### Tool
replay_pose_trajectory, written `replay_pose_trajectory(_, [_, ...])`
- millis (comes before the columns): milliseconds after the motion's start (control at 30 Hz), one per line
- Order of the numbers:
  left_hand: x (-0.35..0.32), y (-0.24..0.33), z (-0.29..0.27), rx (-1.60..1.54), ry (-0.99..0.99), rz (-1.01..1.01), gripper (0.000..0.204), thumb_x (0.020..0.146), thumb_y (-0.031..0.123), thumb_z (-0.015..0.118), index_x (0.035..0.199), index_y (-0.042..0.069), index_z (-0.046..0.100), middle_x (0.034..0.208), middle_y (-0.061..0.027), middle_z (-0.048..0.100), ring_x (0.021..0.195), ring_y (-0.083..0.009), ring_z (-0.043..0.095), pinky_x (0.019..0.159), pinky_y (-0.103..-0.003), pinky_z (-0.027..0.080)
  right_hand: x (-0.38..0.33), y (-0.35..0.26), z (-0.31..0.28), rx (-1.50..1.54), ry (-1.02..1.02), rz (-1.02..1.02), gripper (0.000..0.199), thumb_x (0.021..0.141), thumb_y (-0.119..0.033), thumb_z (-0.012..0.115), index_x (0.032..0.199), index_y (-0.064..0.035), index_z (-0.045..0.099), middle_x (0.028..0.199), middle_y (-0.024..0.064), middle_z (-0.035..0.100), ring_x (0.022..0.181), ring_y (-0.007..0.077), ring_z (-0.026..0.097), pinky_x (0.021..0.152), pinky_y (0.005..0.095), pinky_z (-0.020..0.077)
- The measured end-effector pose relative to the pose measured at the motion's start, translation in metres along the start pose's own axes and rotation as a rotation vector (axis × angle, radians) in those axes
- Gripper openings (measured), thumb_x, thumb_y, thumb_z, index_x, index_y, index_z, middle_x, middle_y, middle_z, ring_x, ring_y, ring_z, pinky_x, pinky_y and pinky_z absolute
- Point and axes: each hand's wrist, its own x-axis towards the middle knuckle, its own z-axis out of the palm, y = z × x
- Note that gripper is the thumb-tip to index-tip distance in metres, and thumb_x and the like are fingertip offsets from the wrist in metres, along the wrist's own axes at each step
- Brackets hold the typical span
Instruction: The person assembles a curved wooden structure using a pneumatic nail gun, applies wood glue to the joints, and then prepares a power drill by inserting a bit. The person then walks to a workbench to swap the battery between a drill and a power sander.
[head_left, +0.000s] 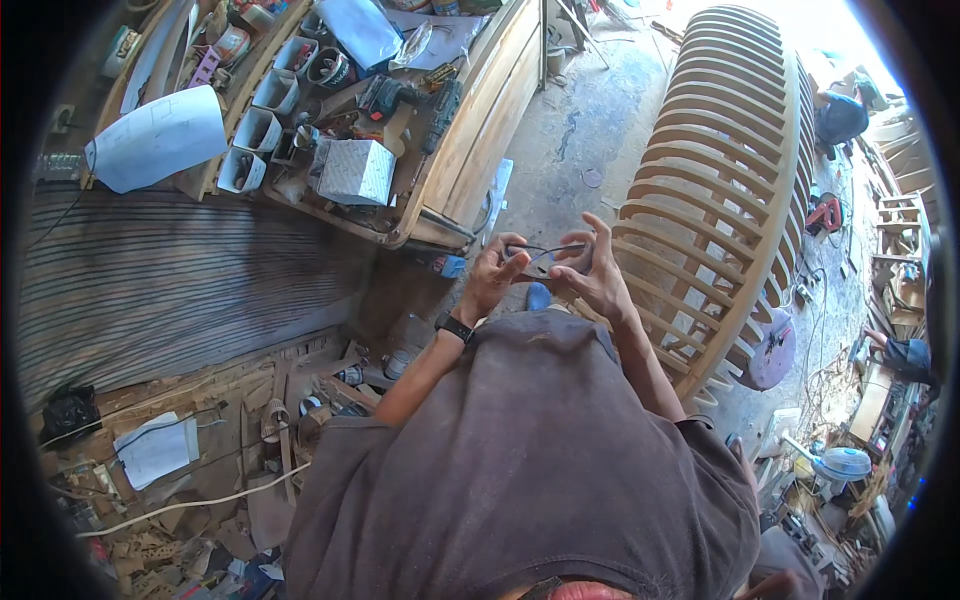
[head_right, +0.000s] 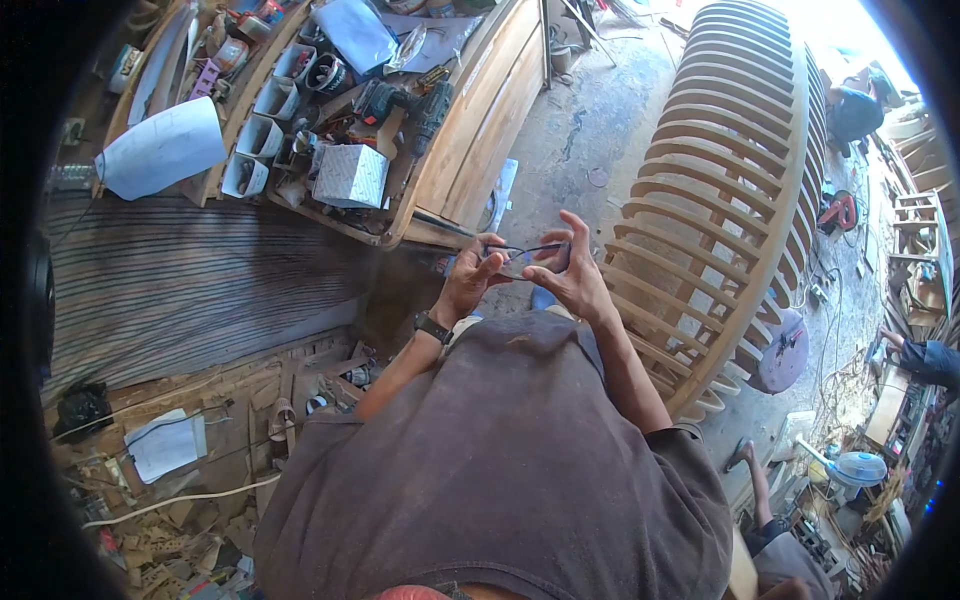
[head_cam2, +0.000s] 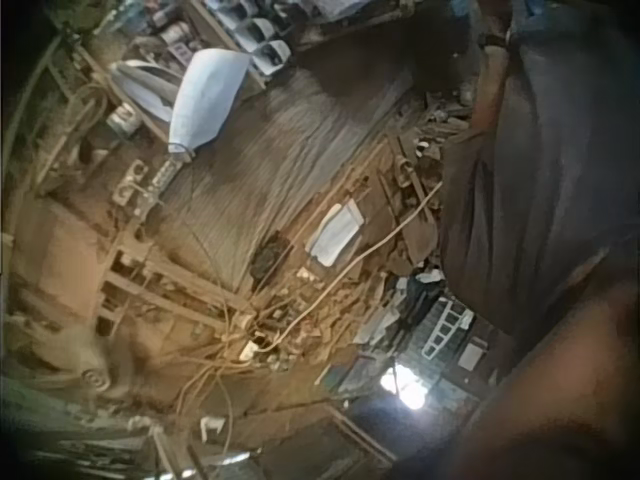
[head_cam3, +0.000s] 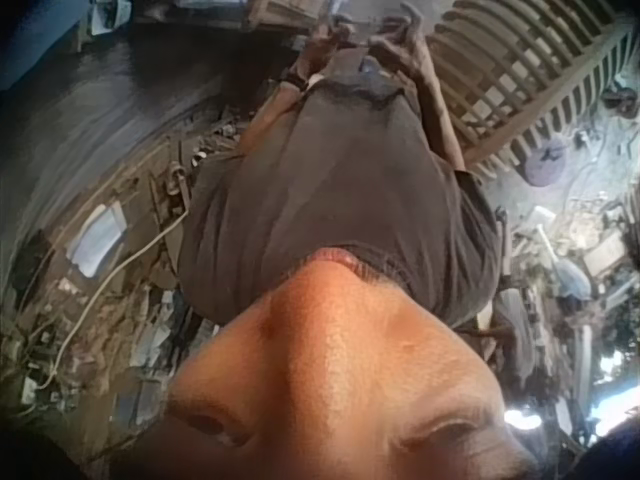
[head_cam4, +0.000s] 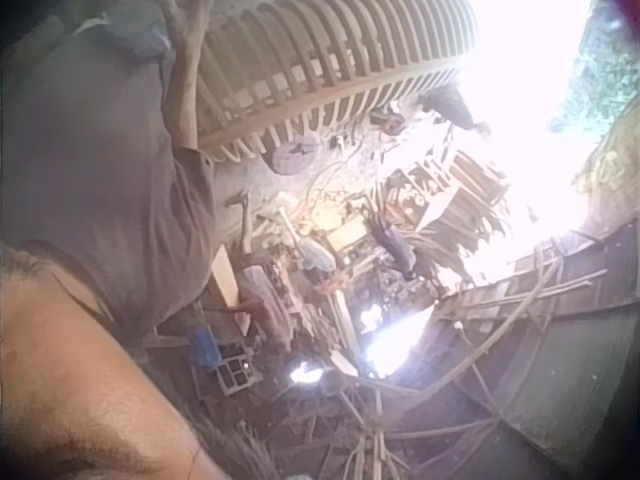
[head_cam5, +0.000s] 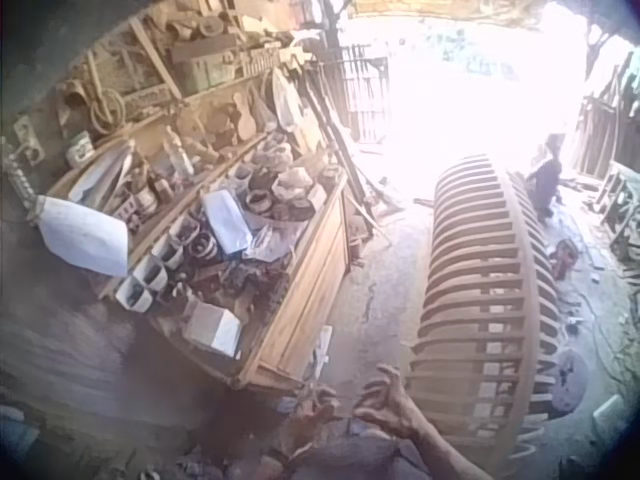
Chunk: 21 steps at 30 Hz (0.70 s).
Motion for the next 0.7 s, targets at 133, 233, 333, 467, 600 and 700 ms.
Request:
replay_pose_trajectory(133, [0.005, -0.005, -0.002, 0.169, -0.028, -0.014, 0.066, 0.083, 0.055, 0.070, 0.122, 0.007, 0.046, 0.102, -0.0044, 0.057, 0.096, -0.0144, 0.062, 0.081, -0.030, 0.057, 0.003, 0.002, -0.003, 0.079, 0.025, -0.067, 0.069, 0.080, -0.023, 0.081, 0.134, -0.0020, 0.045, 0.119, 0.0122, 0.061, 0.104, 0.0194, 0.061, 0.090, 0.0339, 0.0520])
replay_pose_trajectory(233, [0.006, -0.001, 0.004, 0.187, -0.049, -0.079, 0.072, 0.083, 0.064, 0.063, 0.122, 0.006, 0.047, 0.107, -0.0064, 0.057, 0.102, -0.0160, 0.060, 0.085, -0.032, 0.056, 0.007, 0.011, -0.014, 0.144, -0.058, 0.028, 0.062, 0.080, -0.017, 0.081, 0.130, -0.0020, 0.049, 0.117, 0.0110, 0.063, 0.104, 0.0183, 0.062, 0.091, 0.0334, 0.0517])
replay_pose_trajectory(333, [0.013, 0.000, 0.004, 0.114, -0.124, -0.173, 0.084, 0.084, 0.073, 0.052, 0.131, 0.005, 0.044, 0.117, -0.0084, 0.058, 0.108, -0.0176, 0.058, 0.091, -0.035, 0.052, 0.007, 0.035, -0.023, 0.245, -0.037, 0.099, 0.051, 0.080, -0.013, 0.079, 0.123, -0.0022, 0.054, 0.113, 0.0094, 0.065, 0.100, 0.0159, 0.062, 0.090, 0.0314, 0.0513])
replay_pose_trajectory(467, [0.053, -0.031, -0.041, 0.223, -0.144, -0.188, 0.099, 0.083, 0.082, 0.037, 0.143, 0.003, 0.039, 0.126, -0.0104, 0.058, 0.112, -0.0189, 0.057, 0.096, -0.038, 0.046, 0.002, 0.045, -0.033, 0.179, 0.086, 0.095, 0.040, 0.080, -0.011, 0.078, 0.114, -0.0035, 0.058, 0.104, 0.0060, 0.068, 0.092, 0.0107, 0.062, 0.083, 0.0257, 0.0495])
replay_pose_trajectory(600, [0.108, -0.034, -0.071, 0.923, 0.162, -0.100, 0.086, 0.086, 0.066, 0.059, 0.136, -0.004, 0.046, 0.125, -0.0178, 0.059, 0.118, -0.0258, 0.055, 0.098, -0.037, 0.045, -0.020, 0.062, -0.057, 0.210, 0.275, 0.116, 0.038, 0.081, -0.011, 0.078, 0.113, -0.0040, 0.059, 0.099, 0.0032, 0.068, 0.089, 0.0082, 0.061, 0.079, 0.0232, 0.0477])
replay_pose_trajectory(700, [0.141, -0.054, -0.161, 1.314, 0.428, -0.036, 0.094, 0.082, 0.055, 0.067, 0.146, -0.004, 0.032, 0.148, -0.0274, 0.036, 0.139, -0.0413, 0.032, 0.113, -0.045, 0.030, -0.027, 0.058, -0.067, 0.062, 0.313, 0.117, 0.038, 0.081, -0.012, 0.078, 0.112, -0.0036, 0.059, 0.096, 0.0033, 0.069, 0.088, 0.0082, 0.060, 0.079, 0.0236, 0.0477])
